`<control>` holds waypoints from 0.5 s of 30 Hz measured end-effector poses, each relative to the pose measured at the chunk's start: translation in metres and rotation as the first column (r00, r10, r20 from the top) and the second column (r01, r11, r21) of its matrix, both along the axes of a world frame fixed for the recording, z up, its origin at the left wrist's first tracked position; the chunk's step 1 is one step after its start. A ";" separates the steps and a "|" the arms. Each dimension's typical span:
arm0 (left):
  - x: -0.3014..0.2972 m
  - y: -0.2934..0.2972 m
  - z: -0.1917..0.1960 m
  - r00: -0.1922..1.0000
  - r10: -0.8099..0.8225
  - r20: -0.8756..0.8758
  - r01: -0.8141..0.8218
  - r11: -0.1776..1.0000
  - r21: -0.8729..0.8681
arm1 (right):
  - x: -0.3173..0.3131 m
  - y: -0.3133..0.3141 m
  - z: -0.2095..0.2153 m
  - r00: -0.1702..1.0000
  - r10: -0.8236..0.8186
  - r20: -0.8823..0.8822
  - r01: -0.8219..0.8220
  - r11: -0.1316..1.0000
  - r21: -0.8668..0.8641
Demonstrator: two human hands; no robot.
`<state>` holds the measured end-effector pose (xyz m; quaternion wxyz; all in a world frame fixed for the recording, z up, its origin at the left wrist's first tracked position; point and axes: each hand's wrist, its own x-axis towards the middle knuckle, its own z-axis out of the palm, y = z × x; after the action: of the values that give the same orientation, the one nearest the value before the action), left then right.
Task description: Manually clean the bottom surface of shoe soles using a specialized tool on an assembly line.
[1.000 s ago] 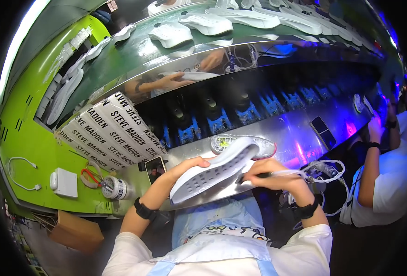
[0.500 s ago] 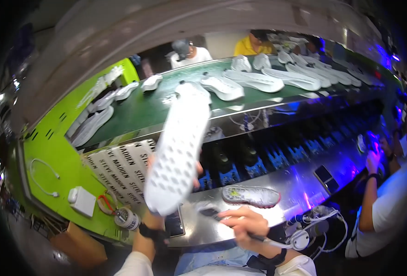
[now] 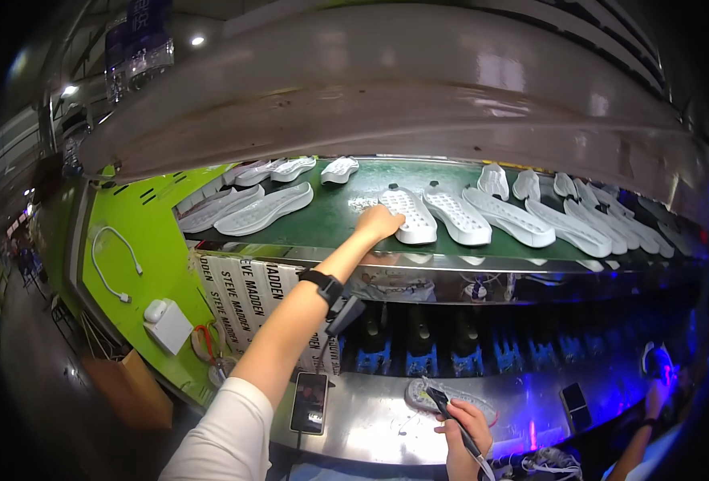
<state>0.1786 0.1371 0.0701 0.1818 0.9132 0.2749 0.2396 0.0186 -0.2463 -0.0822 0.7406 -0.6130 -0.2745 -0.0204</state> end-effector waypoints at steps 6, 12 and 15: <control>-0.043 -0.012 0.006 0.829 0.067 0.555 0.454 0.498 -0.739 | 0.014 -0.022 -0.038 0.951 -0.059 -0.304 0.046 0.998 -0.052; -0.215 -0.080 -0.075 0.629 0.106 0.770 0.775 -0.174 -0.608 | 0.016 -0.020 -0.016 0.927 0.084 -0.366 -0.013 0.981 0.193; -0.261 -0.112 -0.167 0.607 0.165 0.777 0.711 -0.549 -0.439 | 0.003 -0.009 -0.013 0.941 0.271 -0.204 -0.281 0.959 -0.021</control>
<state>-0.0825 0.0247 -0.0972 0.9667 0.2403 -0.0690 0.0554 0.0214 -0.2558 -0.0948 0.7443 -0.5857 -0.2827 0.1519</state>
